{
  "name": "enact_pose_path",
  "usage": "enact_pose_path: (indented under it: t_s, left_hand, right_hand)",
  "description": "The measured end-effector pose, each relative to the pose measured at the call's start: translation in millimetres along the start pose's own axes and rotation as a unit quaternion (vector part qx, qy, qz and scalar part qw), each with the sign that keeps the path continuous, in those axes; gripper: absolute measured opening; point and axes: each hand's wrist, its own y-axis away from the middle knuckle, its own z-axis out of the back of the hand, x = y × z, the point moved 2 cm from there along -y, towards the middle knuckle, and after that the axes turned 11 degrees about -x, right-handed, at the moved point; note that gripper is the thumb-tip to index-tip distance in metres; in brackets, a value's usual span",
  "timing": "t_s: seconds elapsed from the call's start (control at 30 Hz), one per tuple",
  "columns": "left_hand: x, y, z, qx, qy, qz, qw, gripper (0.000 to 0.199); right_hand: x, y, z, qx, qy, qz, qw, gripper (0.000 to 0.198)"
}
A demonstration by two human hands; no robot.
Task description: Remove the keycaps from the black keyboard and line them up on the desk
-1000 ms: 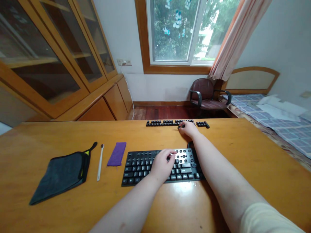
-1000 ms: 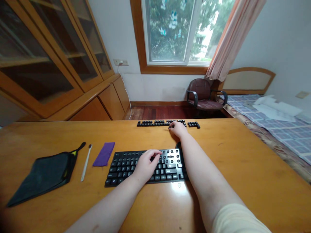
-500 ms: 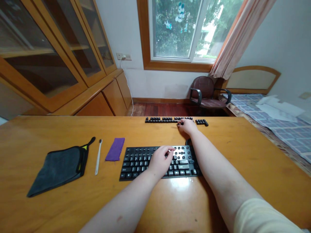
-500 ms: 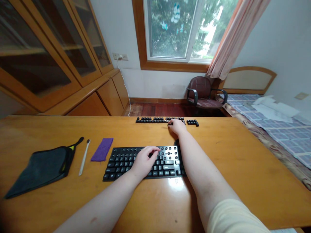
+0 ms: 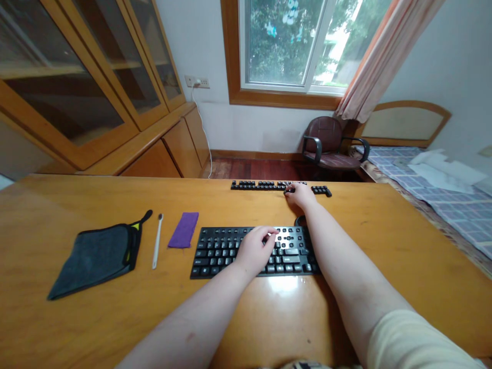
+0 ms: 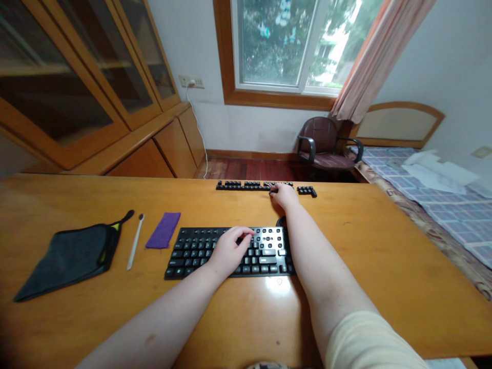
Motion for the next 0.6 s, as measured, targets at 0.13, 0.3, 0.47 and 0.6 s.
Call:
enact_pose_path:
  t_s: [0.13,0.3,0.47,0.6]
  left_hand:
    - [-0.7,-0.3,0.2,0.001,-0.001,0.000,1.000,0.018]
    - [-1.5,0.1,0.9,0.002,0.001,0.005,1.000,0.018]
    - [-2.0,-0.1,1.1,0.003,0.002,0.007,1.000,0.018]
    - [-1.6,-0.1,1.1,0.006,0.000,0.006,1.000,0.018]
  right_hand:
    - [-1.5,-1.1,-0.6,-0.001,0.004,-0.002,1.000,0.020]
    - [-3.5,-2.0,-2.4,-0.002,0.004,-0.004,1.000,0.020]
    - [-3.0,-2.8,-3.8,-0.004,0.005,-0.004,1.000,0.021]
    - [-2.8,-1.5,-1.2,-0.008,-0.007,-0.019,1.000,0.024]
